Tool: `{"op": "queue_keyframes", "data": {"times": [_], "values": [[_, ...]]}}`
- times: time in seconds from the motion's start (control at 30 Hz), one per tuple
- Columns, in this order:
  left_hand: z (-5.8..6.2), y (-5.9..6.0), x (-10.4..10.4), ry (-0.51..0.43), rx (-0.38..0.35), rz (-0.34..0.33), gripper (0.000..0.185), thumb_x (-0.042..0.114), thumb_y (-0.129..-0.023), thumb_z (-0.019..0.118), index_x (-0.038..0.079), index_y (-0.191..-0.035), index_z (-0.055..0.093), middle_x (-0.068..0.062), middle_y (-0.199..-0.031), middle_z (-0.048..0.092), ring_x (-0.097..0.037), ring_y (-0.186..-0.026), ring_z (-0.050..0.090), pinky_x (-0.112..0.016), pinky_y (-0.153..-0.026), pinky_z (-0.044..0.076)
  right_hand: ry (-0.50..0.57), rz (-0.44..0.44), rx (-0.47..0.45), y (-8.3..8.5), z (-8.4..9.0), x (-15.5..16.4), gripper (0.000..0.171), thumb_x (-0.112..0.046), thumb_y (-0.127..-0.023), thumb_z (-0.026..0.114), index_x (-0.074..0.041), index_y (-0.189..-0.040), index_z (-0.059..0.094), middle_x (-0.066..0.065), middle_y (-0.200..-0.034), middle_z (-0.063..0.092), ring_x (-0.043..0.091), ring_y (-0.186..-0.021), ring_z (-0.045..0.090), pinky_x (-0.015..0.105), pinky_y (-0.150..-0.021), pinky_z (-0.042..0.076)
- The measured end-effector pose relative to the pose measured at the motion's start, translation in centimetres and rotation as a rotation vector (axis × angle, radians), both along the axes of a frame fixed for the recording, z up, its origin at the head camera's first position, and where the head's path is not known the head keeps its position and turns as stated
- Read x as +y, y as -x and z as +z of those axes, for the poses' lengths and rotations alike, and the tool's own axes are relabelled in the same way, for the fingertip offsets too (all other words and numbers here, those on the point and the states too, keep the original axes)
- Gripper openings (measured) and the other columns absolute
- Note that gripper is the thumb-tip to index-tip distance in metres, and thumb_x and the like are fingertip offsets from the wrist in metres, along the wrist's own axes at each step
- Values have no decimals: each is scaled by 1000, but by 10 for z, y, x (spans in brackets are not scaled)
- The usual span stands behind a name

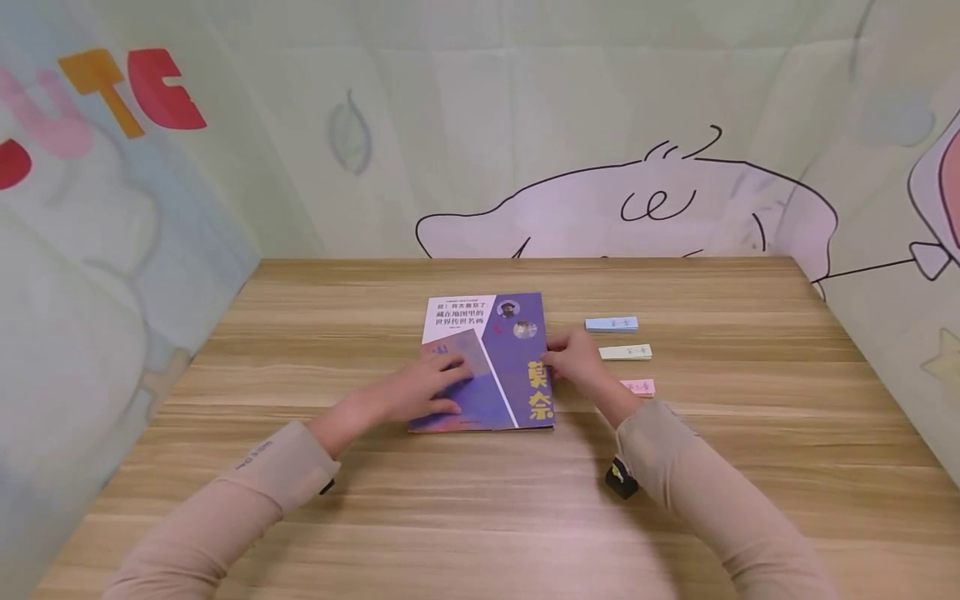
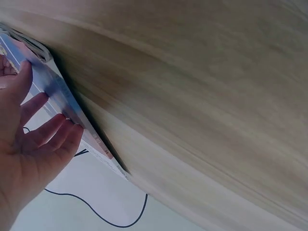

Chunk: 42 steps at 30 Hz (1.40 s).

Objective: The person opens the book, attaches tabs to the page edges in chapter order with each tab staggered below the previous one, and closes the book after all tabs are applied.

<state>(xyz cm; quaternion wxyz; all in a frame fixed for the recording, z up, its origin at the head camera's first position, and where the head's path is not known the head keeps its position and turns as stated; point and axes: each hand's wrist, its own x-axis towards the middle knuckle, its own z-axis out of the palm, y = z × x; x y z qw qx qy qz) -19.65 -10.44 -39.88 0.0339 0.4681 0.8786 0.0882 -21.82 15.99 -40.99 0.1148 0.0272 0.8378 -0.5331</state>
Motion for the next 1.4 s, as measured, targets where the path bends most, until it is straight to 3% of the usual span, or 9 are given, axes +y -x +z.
{"op": "queue_keyframes", "data": {"times": [0.27,0.53,0.93,1.4], "values": [[3,-2,1,18,-25,22,51,29,-87,65,0,-127,52,-17,-121,49,-32,-111,49,-42,-98,40,60,-90,-49,0,1,-4,33,10,-81,59,19,-113,55,8,-74,63,5,-53,52,17,-52,48],[4,-4,2,19,-42,29,50,28,-88,65,0,-127,51,-18,-123,49,-33,-115,48,-43,-99,39,116,-137,-71,-2,-1,-2,34,9,-80,60,18,-113,55,0,-65,58,7,-54,52,19,-51,47],[4,-5,2,2,-27,23,49,27,-86,66,-1,-125,53,-17,-118,50,-31,-111,49,-42,-96,41,384,-181,-233,-9,4,0,47,9,-83,56,15,-127,42,0,-66,61,6,-55,56,19,-53,50],[5,-5,3,3,-52,42,49,26,-86,67,-1,-124,53,-19,-121,51,-32,-113,49,-43,-98,39,439,-120,-328,-26,3,8,48,5,-85,58,13,-129,40,-2,-68,62,5,-59,58,18,-57,52]]}}
